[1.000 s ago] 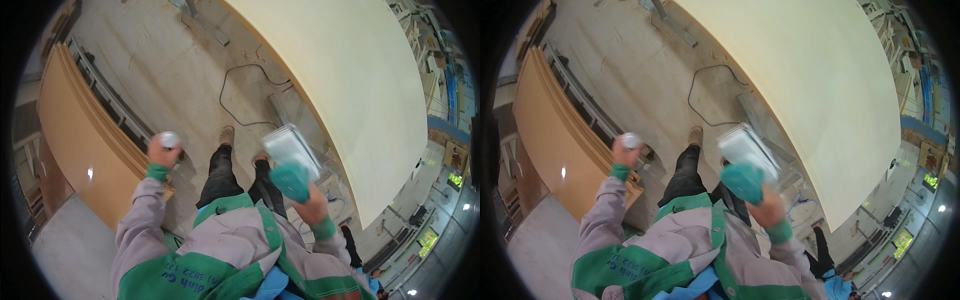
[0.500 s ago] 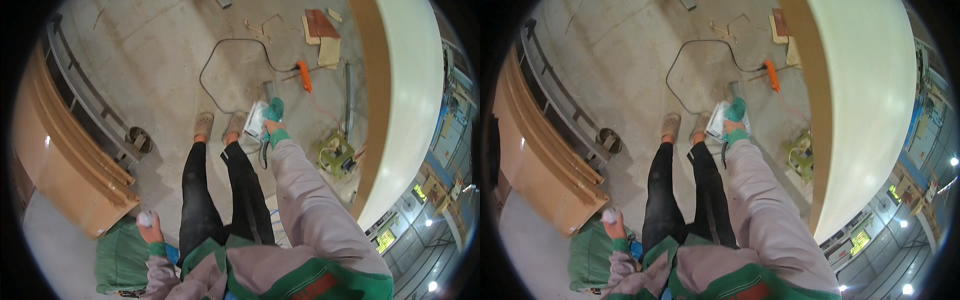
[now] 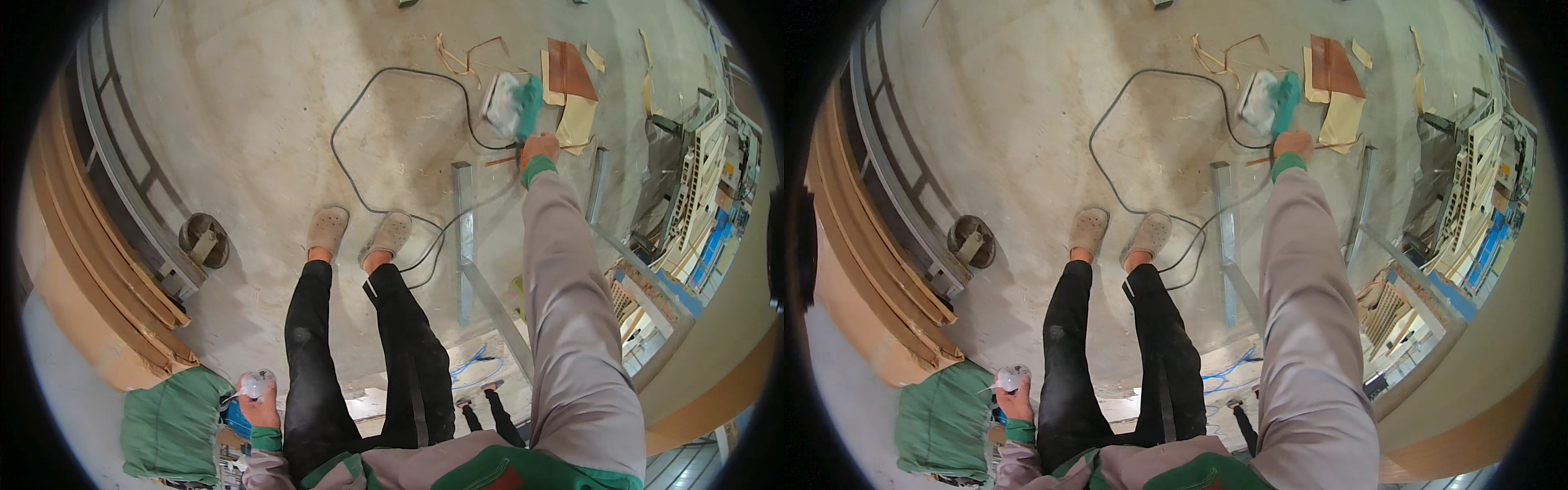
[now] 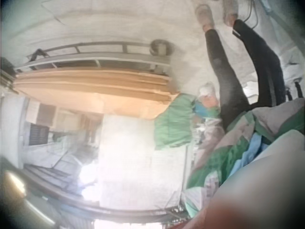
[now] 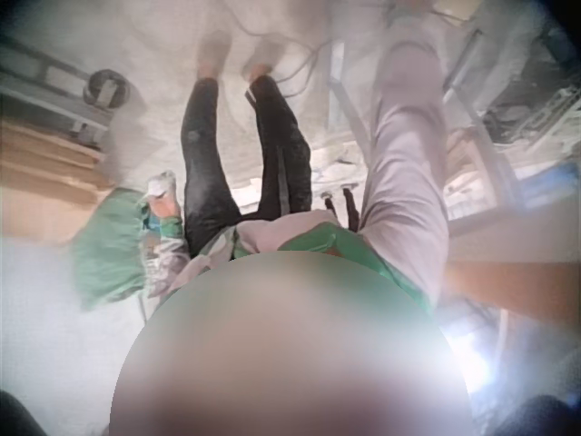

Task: The person uses a handheld electric sander to smooth the surface of a large white board. They then apply a white substance from a bottle into holes on the board and continue sanding the surface.

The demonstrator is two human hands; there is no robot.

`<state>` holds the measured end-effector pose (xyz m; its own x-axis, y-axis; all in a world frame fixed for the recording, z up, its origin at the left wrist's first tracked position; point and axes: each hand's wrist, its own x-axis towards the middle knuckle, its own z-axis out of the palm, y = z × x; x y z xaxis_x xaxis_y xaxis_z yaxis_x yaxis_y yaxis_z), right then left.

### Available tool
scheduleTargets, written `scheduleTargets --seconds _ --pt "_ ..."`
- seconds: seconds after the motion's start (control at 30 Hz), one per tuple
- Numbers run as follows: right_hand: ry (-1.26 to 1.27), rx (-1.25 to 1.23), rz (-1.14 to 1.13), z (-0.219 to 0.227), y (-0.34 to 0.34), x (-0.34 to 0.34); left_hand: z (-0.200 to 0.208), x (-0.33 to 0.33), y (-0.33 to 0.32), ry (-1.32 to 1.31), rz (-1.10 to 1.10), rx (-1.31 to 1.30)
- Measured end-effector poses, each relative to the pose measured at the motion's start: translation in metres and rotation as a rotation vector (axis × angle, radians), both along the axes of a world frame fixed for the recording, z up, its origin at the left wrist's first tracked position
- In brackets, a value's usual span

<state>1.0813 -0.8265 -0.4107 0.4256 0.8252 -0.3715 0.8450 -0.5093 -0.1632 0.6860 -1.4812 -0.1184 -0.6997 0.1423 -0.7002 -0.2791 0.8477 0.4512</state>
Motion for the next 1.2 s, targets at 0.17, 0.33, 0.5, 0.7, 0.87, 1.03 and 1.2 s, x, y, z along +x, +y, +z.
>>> scheduleTargets --seconds 0.17,0.33,0.5,0.7,0.87,1.03,1.2 --pt "-0.11 -0.158 0.326 0.029 -0.137 -0.021 0.002 0.004 0.046 -0.028 -0.161 0.105" --pt "0.367 -0.429 0.2 0.18 -0.357 -0.114 0.038 -0.006 0.111 0.098 -0.575 0.188" --pt "1.227 -0.402 -0.115 0.397 -0.459 -0.179 0.123 -0.009 0.191 0.031 -1.18 0.551" --pt "1.109 0.077 -0.234 0.526 -0.49 -0.16 0.228 0.051 0.247 -0.191 -1.842 0.778" --pt "1.116 0.607 -0.793 0.54 -0.559 -0.087 0.293 0.176 0.292 -0.038 -2.374 1.298" --pt "0.923 1.005 -1.201 0.524 -0.756 -0.049 0.318 0.301 0.254 0.423 -2.621 1.317" --pt "0.5 1.035 -1.615 0.521 -0.973 -0.023 0.287 0.378 0.164 0.87 -2.696 0.898"
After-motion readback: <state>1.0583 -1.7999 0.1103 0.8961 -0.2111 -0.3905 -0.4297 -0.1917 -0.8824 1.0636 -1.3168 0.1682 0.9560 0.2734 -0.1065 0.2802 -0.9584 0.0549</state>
